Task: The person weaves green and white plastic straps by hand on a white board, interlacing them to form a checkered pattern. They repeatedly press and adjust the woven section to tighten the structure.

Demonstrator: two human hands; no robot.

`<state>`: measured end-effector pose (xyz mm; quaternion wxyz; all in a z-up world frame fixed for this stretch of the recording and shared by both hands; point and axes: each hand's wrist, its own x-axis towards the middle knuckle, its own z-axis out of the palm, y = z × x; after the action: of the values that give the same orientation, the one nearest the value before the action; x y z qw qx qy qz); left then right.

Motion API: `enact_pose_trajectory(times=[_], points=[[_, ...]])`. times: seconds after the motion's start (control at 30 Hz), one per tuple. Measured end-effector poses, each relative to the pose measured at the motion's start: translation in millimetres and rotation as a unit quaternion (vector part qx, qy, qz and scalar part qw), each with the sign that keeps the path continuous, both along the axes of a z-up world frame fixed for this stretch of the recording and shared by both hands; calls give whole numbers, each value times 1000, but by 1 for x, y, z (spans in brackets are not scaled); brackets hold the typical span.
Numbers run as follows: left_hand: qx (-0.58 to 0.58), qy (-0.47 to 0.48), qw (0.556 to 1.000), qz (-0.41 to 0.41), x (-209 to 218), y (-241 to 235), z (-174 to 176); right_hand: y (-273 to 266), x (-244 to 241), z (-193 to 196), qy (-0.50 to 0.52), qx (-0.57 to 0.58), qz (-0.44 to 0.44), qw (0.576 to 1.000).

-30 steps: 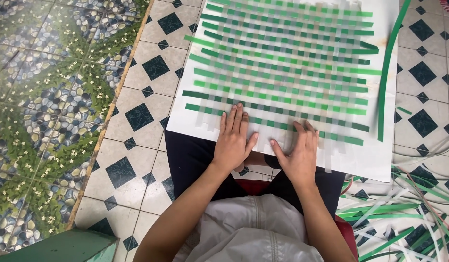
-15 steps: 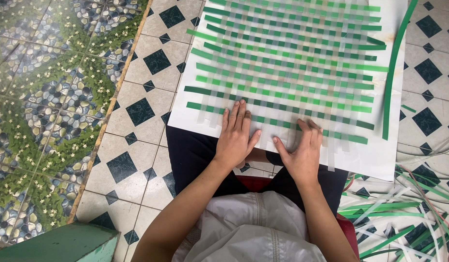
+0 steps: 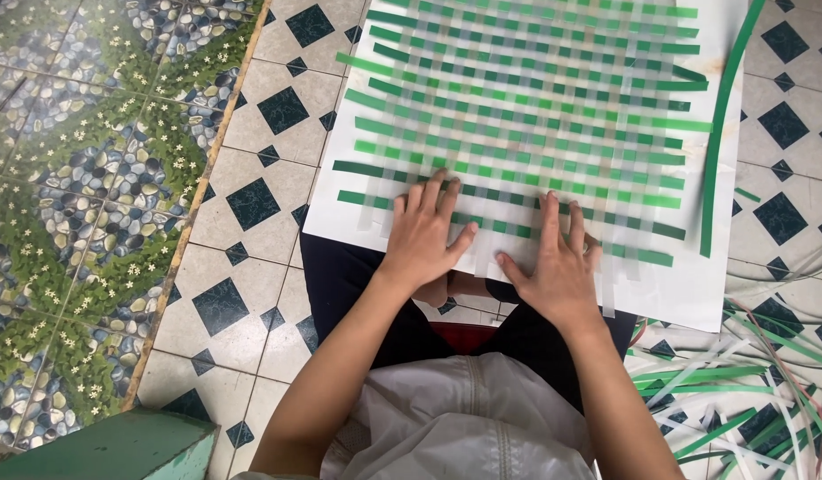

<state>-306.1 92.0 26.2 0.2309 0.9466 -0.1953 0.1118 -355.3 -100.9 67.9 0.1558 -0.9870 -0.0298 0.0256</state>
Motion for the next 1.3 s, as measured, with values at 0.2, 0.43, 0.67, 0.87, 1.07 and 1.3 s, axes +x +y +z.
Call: enact_pose_trajectory(times=[0.2,0.43,0.67,0.87,1.07,1.3], points=[[33,-81,996,3,7,6,-6,-1,6,12,29,-7,-1,1000],[30,-124,992,20,8,1,-27,-12,7,-12,-17,26,0,1000],[21,-132,991,26,8,-1,-33,-22,10,-35,-82,10,-4,997],[27,-134,990,31,9,-2,-37,-23,6,-38,-124,20,8,992],[45,-103,993,24,7,-4,-28,-21,5,-34,-148,-17,19,989],[44,14,999,-11,27,4,4,-29,28,-5,-181,4,40,983]])
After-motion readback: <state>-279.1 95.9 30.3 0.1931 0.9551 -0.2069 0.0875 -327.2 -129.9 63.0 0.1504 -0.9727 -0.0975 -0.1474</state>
